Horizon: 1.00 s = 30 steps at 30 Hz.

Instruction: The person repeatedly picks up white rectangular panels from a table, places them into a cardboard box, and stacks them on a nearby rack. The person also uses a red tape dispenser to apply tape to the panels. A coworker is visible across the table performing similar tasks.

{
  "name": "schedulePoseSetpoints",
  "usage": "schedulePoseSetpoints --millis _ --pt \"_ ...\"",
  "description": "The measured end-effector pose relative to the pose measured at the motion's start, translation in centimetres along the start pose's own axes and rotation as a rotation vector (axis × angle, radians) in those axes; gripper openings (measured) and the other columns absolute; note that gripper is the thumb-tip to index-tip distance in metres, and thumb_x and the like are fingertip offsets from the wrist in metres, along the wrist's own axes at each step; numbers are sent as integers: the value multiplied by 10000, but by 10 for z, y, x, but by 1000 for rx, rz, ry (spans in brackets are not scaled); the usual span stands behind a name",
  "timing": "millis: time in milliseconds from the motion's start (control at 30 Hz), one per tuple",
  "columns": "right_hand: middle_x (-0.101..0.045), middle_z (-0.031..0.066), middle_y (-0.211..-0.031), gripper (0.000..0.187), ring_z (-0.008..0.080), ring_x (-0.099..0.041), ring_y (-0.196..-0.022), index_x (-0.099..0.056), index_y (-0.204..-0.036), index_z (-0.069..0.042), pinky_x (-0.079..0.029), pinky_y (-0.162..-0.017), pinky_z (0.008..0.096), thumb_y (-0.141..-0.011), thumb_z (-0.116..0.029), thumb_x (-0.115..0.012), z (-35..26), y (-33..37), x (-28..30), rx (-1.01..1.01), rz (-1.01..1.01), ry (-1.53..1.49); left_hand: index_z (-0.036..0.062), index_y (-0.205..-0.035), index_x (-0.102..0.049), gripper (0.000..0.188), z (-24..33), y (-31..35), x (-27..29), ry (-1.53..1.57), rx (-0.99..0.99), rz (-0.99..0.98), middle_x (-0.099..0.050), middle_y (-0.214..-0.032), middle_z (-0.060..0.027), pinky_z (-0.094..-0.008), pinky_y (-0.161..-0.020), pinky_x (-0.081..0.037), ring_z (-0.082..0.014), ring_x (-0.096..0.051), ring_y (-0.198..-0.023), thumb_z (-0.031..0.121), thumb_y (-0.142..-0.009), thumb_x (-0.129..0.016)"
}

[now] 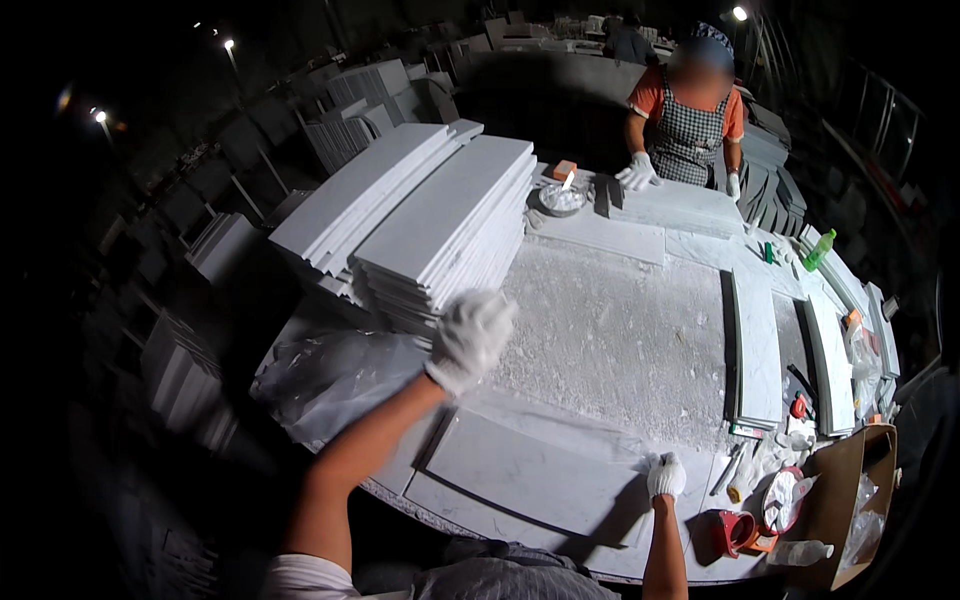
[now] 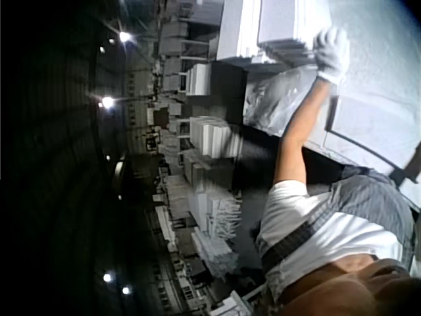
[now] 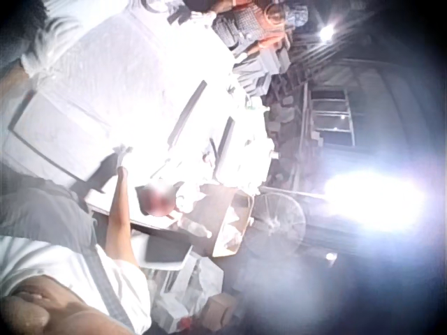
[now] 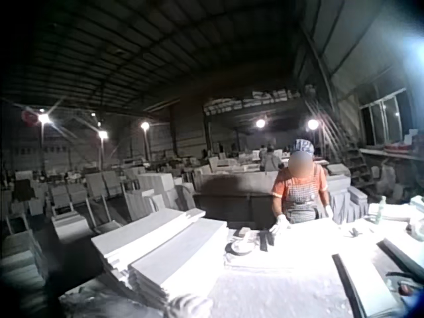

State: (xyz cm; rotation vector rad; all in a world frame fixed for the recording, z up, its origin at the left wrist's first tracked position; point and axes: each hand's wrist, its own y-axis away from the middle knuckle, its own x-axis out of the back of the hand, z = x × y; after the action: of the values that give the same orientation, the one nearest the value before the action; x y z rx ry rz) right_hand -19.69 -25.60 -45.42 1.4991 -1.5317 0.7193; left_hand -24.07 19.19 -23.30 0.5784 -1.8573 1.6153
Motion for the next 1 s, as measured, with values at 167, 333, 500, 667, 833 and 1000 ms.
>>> schedulePoseSetpoints --millis 167,333,500,667,833,1000 --pt "-674 217 -814 292 397 -655 -814 -675 -792 -50 -501 -733 478 -830 -339 -684 6 -2 1 -16 16 5 149 -1319 -501 510 -116 -65 5 -363 571 -266 -484 -1369 -124 -520 -1022 -339 -329 -455 -1243 420 -891 -554" --pt "-664 212 -774 275 392 -649 -767 -662 -765 -39 -494 -698 466 -812 -303 -721 2 2 -9 -9 20 -46 141 -1395 -447 673 -199 -61 -11 -439 883 -464 -503 -1388 -168 -521 -1029 -350 -350 -484 -1259 611 -914 -432" --pt "-653 206 -740 280 389 -644 -740 -638 -725 -36 -487 -672 472 -816 -287 -723 10 0 -13 -14 63 -60 132 -1404 -426 751 -202 -93 -21 -408 1009 -571 -514 -1341 -209 -547 -976 -401 -380 -497 -1228 676 -886 -441" --pt "-662 212 -744 237 387 -654 -727 -674 -757 -39 -501 -673 471 -815 -265 -714 15 -4 -17 -14 65 -75 117 -1385 -436 803 -173 -97 -13 -428 967 -566 -506 -1323 -209 -553 -953 -422 -391 -481 -1218 714 -849 -482" --pt "-655 221 -724 180 395 -656 -693 -682 -770 -48 -502 -640 470 -815 -222 -693 16 -5 -9 81 93 52 63 -1405 -405 888 -148 -129 -30 -251 902 -678 -421 -1398 -254 -639 -1006 -361 -441 -382 -1308 730 -827 -510" --pt "-651 225 -734 161 387 -658 -703 -687 -809 -38 -492 -615 451 -831 -196 -662 -18 3 14 -7 -11 0 33 -1433 -332 849 -100 -188 -108 -522 874 -772 -335 -1485 -280 -760 -1005 -250 -514 -309 -1346 599 -852 -582"
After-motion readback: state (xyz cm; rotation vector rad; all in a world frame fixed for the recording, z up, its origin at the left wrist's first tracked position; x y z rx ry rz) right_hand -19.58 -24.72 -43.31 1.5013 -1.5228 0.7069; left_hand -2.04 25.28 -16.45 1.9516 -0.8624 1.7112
